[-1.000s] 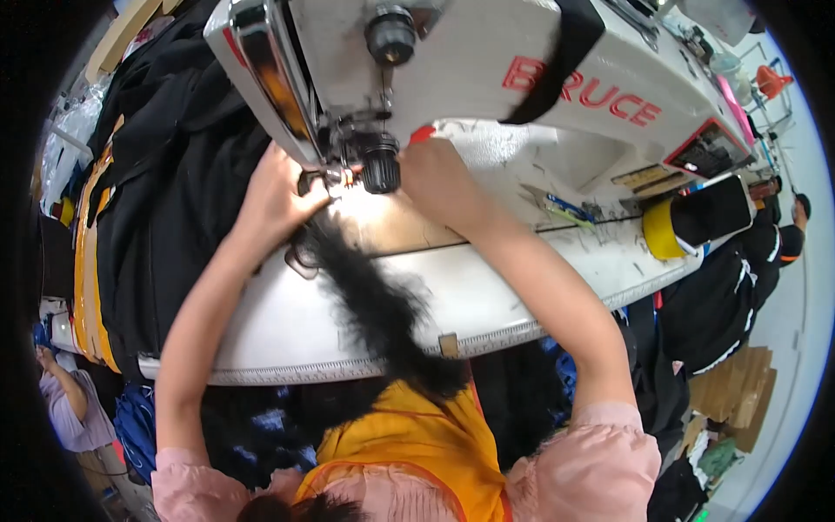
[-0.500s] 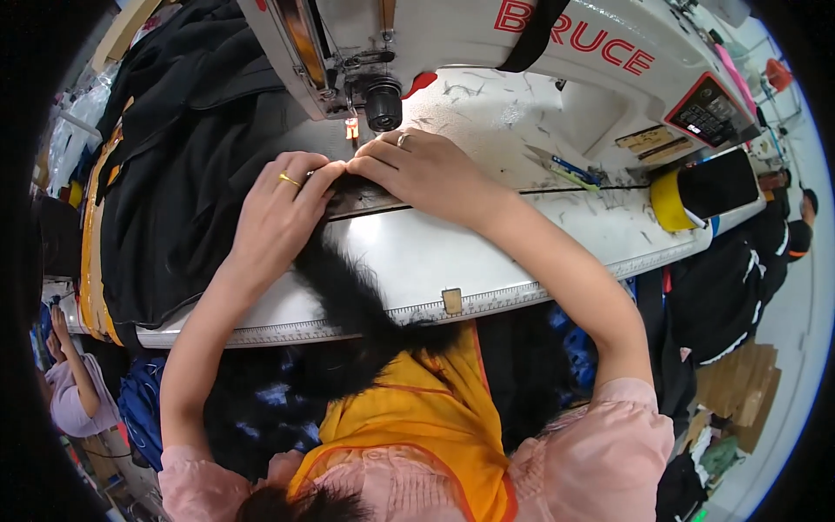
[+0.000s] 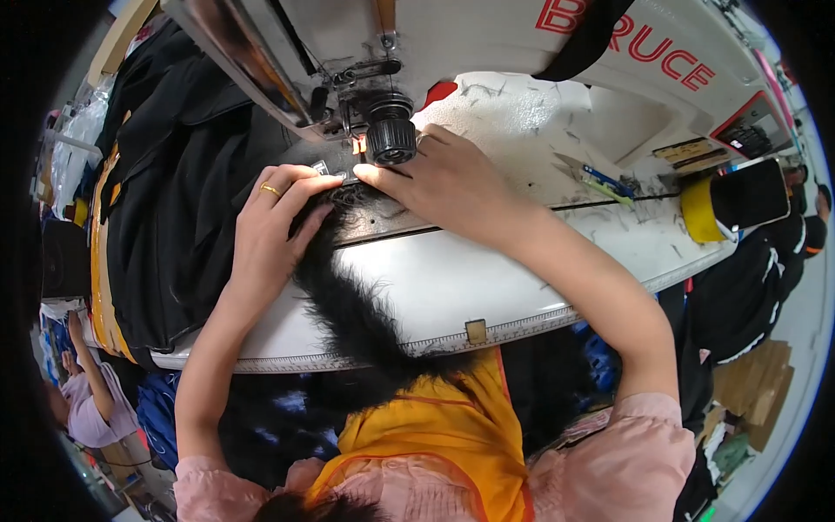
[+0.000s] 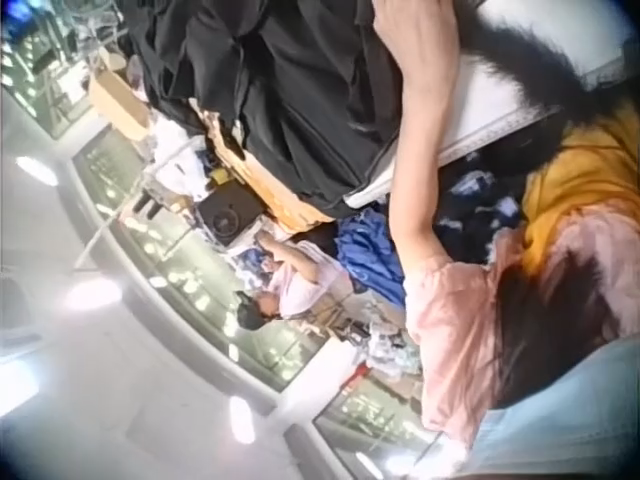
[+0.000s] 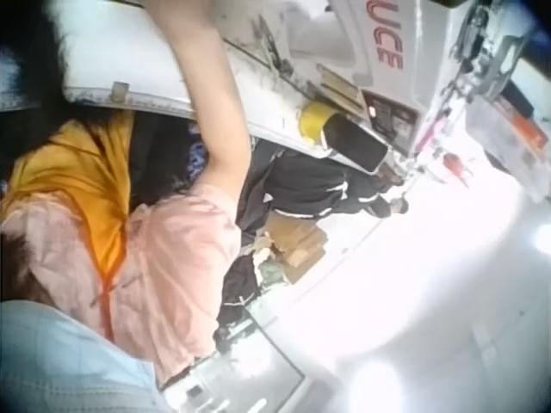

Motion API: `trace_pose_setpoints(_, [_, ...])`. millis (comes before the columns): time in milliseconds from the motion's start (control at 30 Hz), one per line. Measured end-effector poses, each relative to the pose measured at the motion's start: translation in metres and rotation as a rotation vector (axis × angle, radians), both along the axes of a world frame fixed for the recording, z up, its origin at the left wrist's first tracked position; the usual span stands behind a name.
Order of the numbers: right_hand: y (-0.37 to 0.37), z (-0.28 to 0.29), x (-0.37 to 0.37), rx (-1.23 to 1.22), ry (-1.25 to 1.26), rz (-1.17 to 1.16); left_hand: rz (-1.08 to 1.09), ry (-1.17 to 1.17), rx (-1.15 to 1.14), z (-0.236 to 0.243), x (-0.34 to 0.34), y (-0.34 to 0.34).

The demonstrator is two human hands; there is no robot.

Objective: Sew black fur trim onto dark fabric using an industrial sewing machine.

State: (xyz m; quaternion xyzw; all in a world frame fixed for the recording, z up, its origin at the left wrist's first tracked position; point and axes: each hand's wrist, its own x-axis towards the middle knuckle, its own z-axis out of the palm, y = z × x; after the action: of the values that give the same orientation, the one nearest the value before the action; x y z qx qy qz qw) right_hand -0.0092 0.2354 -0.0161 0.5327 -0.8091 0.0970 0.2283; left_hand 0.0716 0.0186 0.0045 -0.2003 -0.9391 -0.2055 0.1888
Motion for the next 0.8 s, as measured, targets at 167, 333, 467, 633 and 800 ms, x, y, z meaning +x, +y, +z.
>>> trace_pose_setpoints(167, [0.002,0.008,-0.006,0.069,-0.35,-0.056,-0.079,-0.023,0.012,-0.001,-0.007,-0.005])
trace_pose_setpoints(333, [0.004,0.012,-0.002,-0.116,-0.473,-0.042,-0.099,-0.027,-0.09,-0.003,-0.005,-0.005])
trace_pose_setpoints(467, [0.004,0.002,-0.003,-0.159,-0.436,-0.041,-0.099,-0.039,-0.022,-0.001,-0.001,-0.001])
trace_pose_setpoints(633, [0.005,0.006,-0.002,0.01,-0.115,0.003,-0.104,-0.062,-0.074,0.006,-0.007,0.0])
trace_pose_setpoints(800, [0.003,-0.004,-0.005,-0.117,-0.368,0.004,-0.084,-0.25,-0.015,0.013,-0.007,-0.006])
